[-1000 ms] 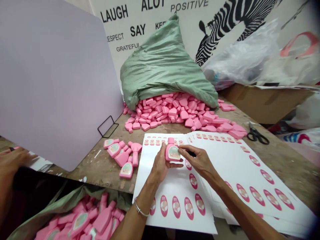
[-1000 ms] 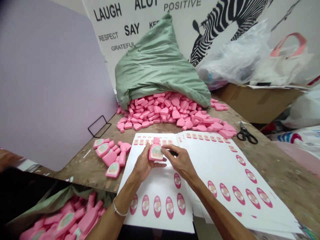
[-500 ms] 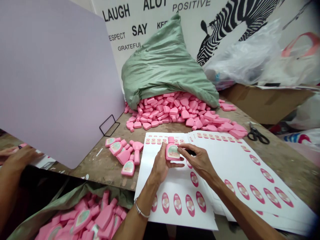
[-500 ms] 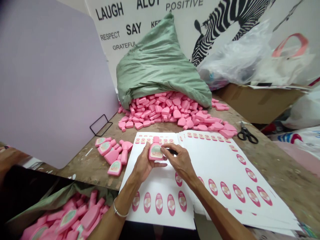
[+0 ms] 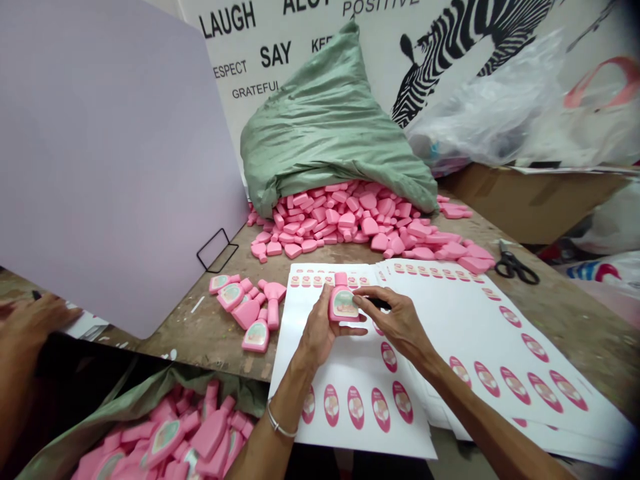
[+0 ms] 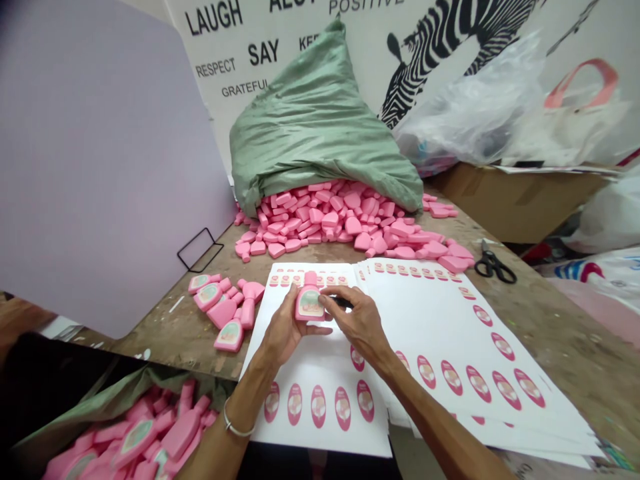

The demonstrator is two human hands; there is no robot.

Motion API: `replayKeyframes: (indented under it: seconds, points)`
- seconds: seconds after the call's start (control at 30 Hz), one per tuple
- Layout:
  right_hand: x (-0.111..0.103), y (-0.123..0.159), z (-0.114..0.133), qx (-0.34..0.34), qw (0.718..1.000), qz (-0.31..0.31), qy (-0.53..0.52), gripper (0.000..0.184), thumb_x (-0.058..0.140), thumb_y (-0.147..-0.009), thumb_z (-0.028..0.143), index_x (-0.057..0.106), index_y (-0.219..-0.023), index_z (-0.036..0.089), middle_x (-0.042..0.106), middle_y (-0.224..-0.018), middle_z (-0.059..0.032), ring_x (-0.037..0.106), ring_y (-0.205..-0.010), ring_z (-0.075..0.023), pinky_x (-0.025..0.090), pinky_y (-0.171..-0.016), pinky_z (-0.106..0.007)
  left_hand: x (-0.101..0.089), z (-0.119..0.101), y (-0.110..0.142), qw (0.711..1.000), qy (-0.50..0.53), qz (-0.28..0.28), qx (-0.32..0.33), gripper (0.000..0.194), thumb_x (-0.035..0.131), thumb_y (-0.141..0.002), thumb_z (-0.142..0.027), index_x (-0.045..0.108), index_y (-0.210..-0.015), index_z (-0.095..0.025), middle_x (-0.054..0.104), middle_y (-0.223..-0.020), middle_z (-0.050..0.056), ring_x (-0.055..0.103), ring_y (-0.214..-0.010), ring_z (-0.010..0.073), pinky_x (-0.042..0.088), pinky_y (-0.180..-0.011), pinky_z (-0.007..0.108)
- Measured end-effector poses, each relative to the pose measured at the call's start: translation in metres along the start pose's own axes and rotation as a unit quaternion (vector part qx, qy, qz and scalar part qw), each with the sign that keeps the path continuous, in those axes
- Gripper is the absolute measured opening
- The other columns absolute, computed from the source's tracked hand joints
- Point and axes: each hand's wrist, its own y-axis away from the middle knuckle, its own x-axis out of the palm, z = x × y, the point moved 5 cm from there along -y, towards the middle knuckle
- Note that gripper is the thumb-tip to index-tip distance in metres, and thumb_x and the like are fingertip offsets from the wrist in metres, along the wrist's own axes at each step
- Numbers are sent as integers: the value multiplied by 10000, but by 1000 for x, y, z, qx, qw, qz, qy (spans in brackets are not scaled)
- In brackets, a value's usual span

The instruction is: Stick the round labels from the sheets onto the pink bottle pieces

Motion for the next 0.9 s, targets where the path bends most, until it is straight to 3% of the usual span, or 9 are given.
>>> replayKeyframes:
  seconds: [0.27, 0.43, 0.53, 0.6, 0.73, 0.83, 0.9]
  points:
    - [4, 3, 11, -45, 999, -6, 18, 218, 617, -802, 407, 699, -875, 219, 688, -887, -47, 625, -776, -185, 502, -720, -322, 2, -9, 8, 999, -11, 23, 27, 424, 513, -857, -488, 595, -1054, -123, 671, -930, 109, 668, -838, 231, 580, -703, 382]
    - [3, 4, 16, -82, 993, -19, 79, 238, 588, -825, 430, 689, -901, 228, 693, -861, -50, 622, -741, -184, 489, -716, -338, 3, -12, 13, 994, -57, 67, 59, 312, 659, -785, -298, 549, -1038, -152, 603, -938, 57, 642, -840, 195, 573, -721, 368]
    - [-2, 2, 16, -97, 977, -31, 186, 333, 607, -788, 493, 677, -967, 220, 706, -881, -76, 630, -787, -234, 461, -779, -418, 1, -12, 16, 994, -57, 66, 68, 313, 655, -785, -260, 530, -1053, -156, 578, -927, 45, 621, -835, 174, 565, -749, 381]
    - [-5, -1, 12, -57, 979, -26, 195, 455, 628, -742, 542, 639, -1061, 218, 697, -957, -92, 638, -847, -261, 464, -792, -441, 1, -10, 18, 994, -61, 62, 68, 325, 649, -788, -271, 525, -1064, -153, 574, -920, 45, 620, -827, 174, 560, -765, 401]
    - [8, -7, 7, 43, 997, 46, 41, 711, 691, -658, 534, 490, -1268, 228, 601, -1166, -101, 606, -1012, -252, 496, -801, -368, 10, -11, 28, 990, -107, 76, 59, 366, 652, -785, -311, 537, -1101, -166, 564, -996, 57, 617, -829, 176, 562, -765, 409]
    - [27, -9, 8, 75, 984, 154, -55, 715, 694, -639, 549, 523, -1235, 193, 627, -885, -42, 610, -833, -206, 497, -694, -314, 14, -15, 41, 985, -128, 109, 49, 404, 631, -801, -318, 521, -1165, -182, 562, -1057, 75, 614, -826, 175, 571, -740, 397]
    - [33, -12, 3, 85, 972, 202, -84, 653, 652, -681, 579, 559, -1189, 179, 557, -681, 18, 554, -645, -151, 459, -587, -278, 9, -17, 49, 984, -123, 127, 24, 417, 629, -799, -320, 513, -1170, -167, 585, -1023, 90, 618, -827, 191, 573, -714, 389]
